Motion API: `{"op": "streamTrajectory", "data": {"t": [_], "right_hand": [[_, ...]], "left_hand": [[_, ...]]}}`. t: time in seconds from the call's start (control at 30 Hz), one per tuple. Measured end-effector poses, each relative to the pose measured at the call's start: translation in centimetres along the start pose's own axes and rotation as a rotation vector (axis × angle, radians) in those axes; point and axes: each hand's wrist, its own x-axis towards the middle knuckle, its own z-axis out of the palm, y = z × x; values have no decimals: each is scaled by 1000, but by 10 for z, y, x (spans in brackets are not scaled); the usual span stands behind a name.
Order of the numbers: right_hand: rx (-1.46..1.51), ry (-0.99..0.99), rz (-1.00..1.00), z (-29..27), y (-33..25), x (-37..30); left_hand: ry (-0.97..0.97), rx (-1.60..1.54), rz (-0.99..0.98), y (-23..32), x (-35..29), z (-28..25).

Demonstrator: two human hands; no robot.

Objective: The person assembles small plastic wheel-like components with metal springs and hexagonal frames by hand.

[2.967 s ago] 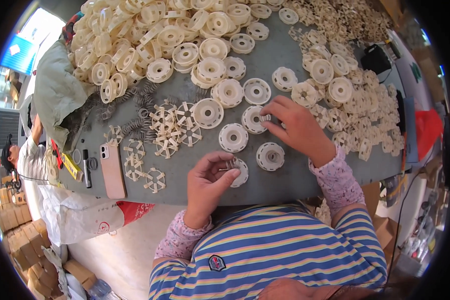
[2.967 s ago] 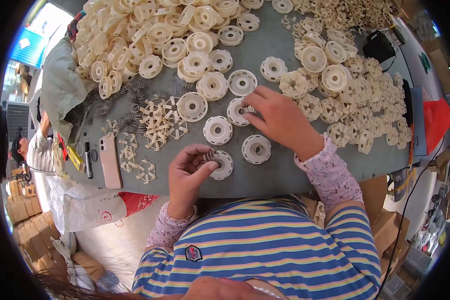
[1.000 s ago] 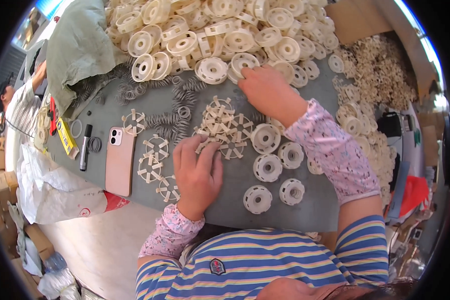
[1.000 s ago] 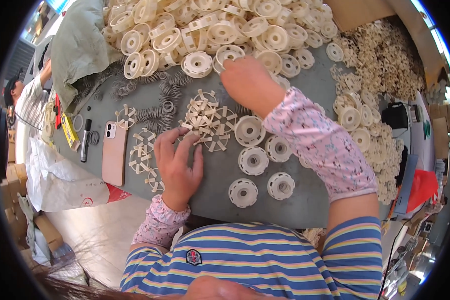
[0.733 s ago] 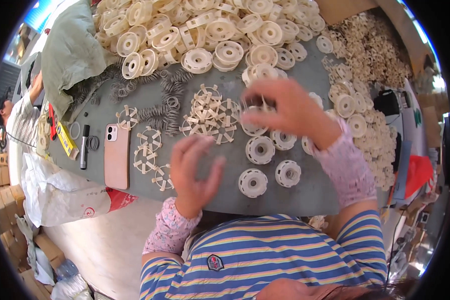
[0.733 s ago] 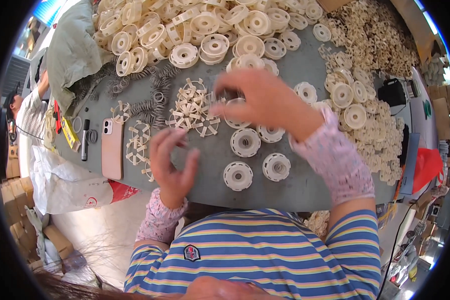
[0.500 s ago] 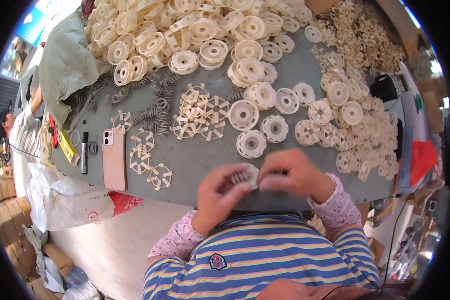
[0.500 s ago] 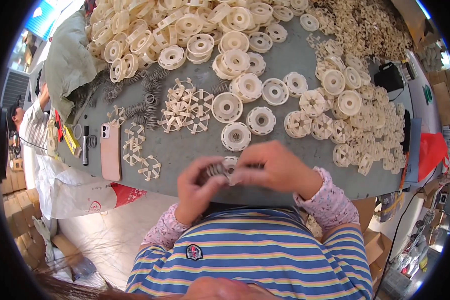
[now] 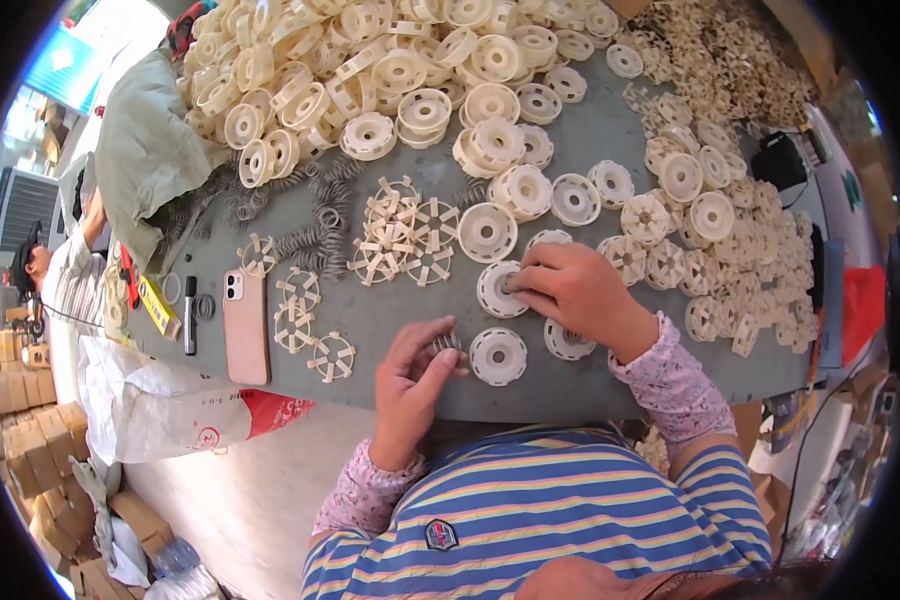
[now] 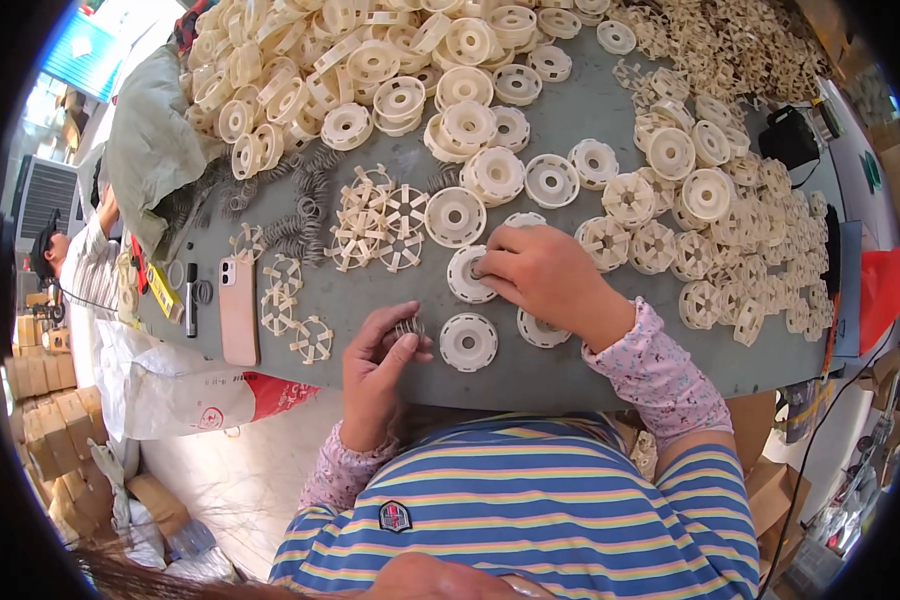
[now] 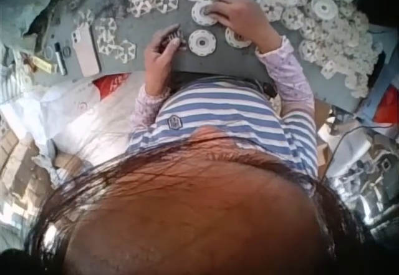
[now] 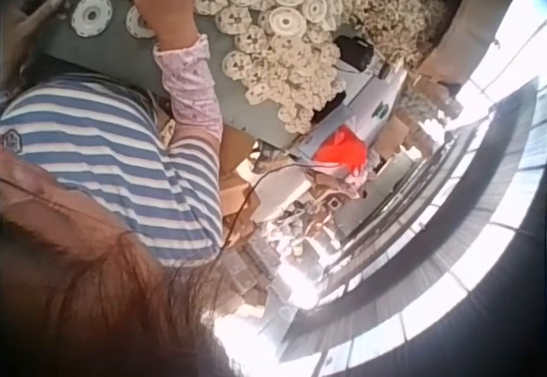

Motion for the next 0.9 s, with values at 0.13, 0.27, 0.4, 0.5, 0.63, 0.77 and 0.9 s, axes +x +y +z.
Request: {"op": "streamTrajectory", "data": {"t": [0.13, 0.27, 0.4, 0.5, 0.63, 0.77, 0.9], "right_hand": [[7, -72, -35, -7, -1, 3], [-17, -13, 8, -18, -15, 2], [385, -66, 242, -26, -54, -19], [747, -99, 400, -13, -71, -39], [1119, -7, 617, -3, -75, -54], [888, 121, 350, 3, -71, -62], [894, 100, 332, 5, -69, -65]], "left_hand": [[-27, -5, 6, -1, 3, -1], [-31, -34, -6, 1, 5, 1], [-113, 225, 255, 17, -2, 19], [-120, 500, 521, 23, -1, 30], [-169, 419, 491, 19, -2, 30], [-179, 321, 434, 19, -2, 32], [-181, 410, 505, 22, 1, 31]]}}
